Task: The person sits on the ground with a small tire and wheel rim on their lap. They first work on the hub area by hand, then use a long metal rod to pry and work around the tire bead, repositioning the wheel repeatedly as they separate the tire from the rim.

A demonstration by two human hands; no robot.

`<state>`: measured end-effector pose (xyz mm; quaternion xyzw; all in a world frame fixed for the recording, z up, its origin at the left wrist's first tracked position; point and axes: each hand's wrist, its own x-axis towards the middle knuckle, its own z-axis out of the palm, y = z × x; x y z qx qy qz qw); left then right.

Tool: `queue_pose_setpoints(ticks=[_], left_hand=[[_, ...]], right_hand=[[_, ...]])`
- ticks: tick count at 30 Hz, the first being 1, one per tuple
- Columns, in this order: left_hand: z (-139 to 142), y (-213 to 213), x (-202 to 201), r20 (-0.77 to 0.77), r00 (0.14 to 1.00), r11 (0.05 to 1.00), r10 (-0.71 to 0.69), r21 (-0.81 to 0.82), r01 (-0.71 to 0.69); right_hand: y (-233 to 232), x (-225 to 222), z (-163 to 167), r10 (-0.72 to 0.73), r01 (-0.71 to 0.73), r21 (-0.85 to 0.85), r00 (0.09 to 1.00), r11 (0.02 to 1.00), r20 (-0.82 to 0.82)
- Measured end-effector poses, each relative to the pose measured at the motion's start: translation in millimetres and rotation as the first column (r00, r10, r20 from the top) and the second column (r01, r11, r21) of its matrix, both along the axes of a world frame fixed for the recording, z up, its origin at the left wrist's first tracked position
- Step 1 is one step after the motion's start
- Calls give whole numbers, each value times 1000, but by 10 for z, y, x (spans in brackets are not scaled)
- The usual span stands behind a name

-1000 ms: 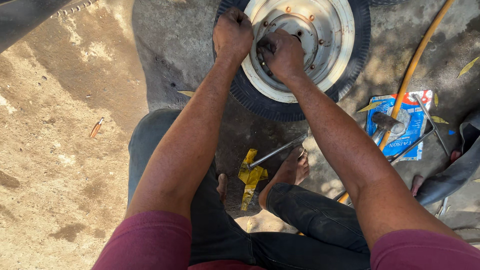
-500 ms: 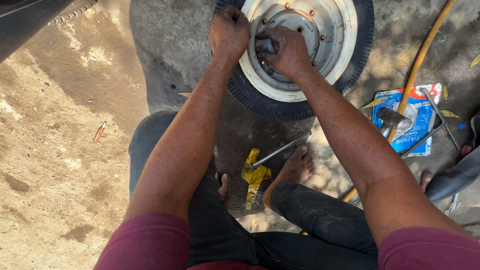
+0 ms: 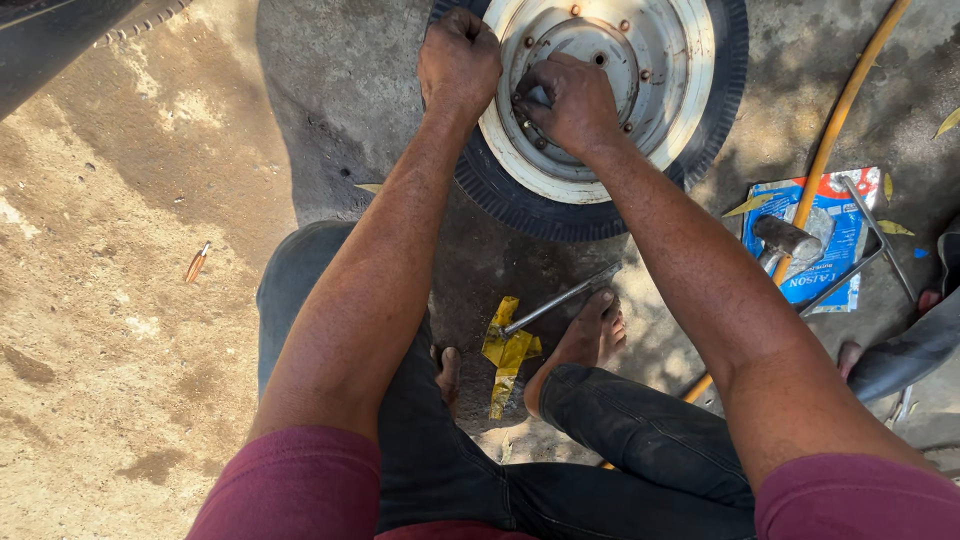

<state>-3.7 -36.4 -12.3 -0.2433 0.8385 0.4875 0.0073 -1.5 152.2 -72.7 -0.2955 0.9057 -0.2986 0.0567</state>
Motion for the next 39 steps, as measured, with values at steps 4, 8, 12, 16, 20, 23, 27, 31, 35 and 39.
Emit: queue_pose_setpoints(ticks=[4,8,12,16,20,23,27,31,35,39], left_hand=[[2,2,4,27,1000,999,-16,35,15],[-2,17,-4,2,1000,999,-28,20,28],[-11,31,-13,29,999,999,-39,32,38],[-10,39,-12,5,1000,999,-22,30,22],[3,35,-9,23,1000,996,-18,83,16],[1,30,-12,38,999,993,-21,113,16],[-43,17,-28,5,999,991,-32,133,31],[-105,12,-36,-5,999,995,-42,85,43],[-127,27,-32,-7,1000,994,-27,108,28],[-110,34,-31,19,999,989,-31,144,28]], right_hand=[[9,16,-53,-31,31,3,999,1000,33],[51,-34,-83,-3,6,-41,998,999,57],[114,-107,-62,-192,269,-108,868,957,459],[104,-84,-10,-141,222,-131,882,966,449],[38,-19,-2,-48,40,68,991,997,121],[24,-15,-16,-16,14,84,999,996,30],[57,-42,-18,38,-37,21,999,999,-28],[80,-37,-5,47,-47,17,999,999,9],[73,-12,-29,24,-25,30,999,999,37],[75,-12,-89,28,-27,53,999,998,-29]])
